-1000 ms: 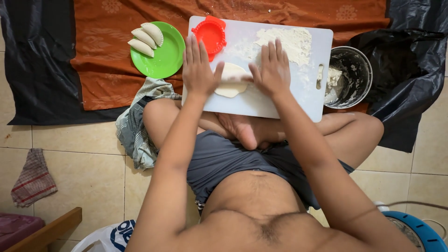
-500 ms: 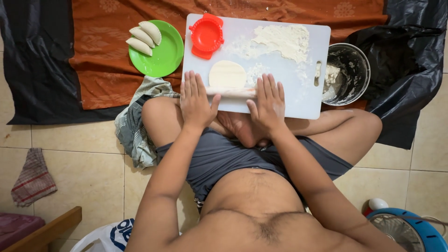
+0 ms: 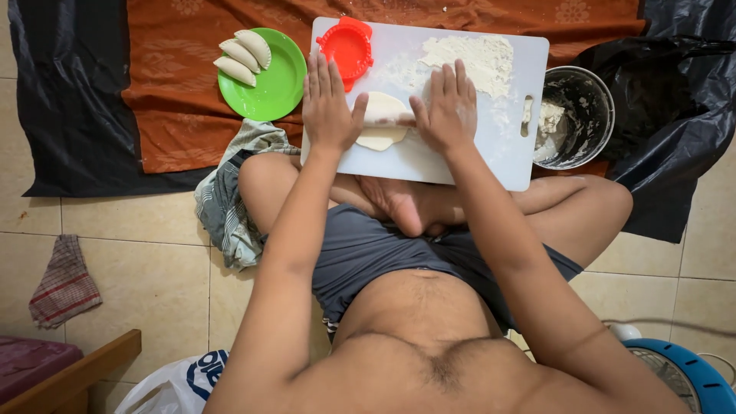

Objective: The person is rolling out small pieces of dough with a rolling pin and using a plastic mold to shape them into crescents.

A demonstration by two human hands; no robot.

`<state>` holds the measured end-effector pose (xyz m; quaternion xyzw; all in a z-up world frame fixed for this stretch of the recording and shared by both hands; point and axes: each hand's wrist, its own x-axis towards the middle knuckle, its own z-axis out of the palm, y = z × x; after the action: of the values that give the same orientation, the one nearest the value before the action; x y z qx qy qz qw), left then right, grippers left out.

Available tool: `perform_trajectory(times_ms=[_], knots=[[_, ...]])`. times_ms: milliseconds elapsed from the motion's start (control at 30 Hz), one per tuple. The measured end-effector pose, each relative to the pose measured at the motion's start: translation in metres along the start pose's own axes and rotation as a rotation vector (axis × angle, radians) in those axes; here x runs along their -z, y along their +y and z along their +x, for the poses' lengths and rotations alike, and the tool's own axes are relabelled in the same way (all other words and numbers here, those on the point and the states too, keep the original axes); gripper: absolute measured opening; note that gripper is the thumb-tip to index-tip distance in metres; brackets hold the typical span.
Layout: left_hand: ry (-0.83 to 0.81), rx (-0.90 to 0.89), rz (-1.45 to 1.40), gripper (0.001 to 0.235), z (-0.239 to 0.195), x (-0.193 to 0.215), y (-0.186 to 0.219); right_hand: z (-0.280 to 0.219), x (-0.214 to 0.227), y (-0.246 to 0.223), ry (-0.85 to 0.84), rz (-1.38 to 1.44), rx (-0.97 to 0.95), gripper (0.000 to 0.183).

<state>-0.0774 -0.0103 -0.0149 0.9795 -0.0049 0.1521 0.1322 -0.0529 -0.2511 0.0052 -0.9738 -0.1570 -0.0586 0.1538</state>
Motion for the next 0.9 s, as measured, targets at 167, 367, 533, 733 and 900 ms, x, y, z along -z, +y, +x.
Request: perform_trajectory(times_ms=[167,367,533,733,900], knots=[[0.036,-0.009,-0.074,0.079,-0.055,0.032,0.017,-0.067,0.02,-0.019,-0.008,0.048,0.041,0.066],[0.008,-0.026,-0.02,0.081,-0.062,0.034,0.011,-0.06,0.027,-0.03,0.103,0.096,0.079,0.047],[0.091,-0.031,-0.012,0.078,0.002,-0.003,-0.009,0.017,-0.008,-0.002,0.168,-0.031,0.061,0.044],[-0.062,0.075,0.022,0.073,0.048,0.0,-0.011,0.063,0.0,-0.002,-0.037,0.107,-0.102,0.059],[0.118,0.021,0.003,0.074,-0.005,0.003,-0.002,0.008,-0.019,0.001,0.137,-0.051,0.037,0.057]])
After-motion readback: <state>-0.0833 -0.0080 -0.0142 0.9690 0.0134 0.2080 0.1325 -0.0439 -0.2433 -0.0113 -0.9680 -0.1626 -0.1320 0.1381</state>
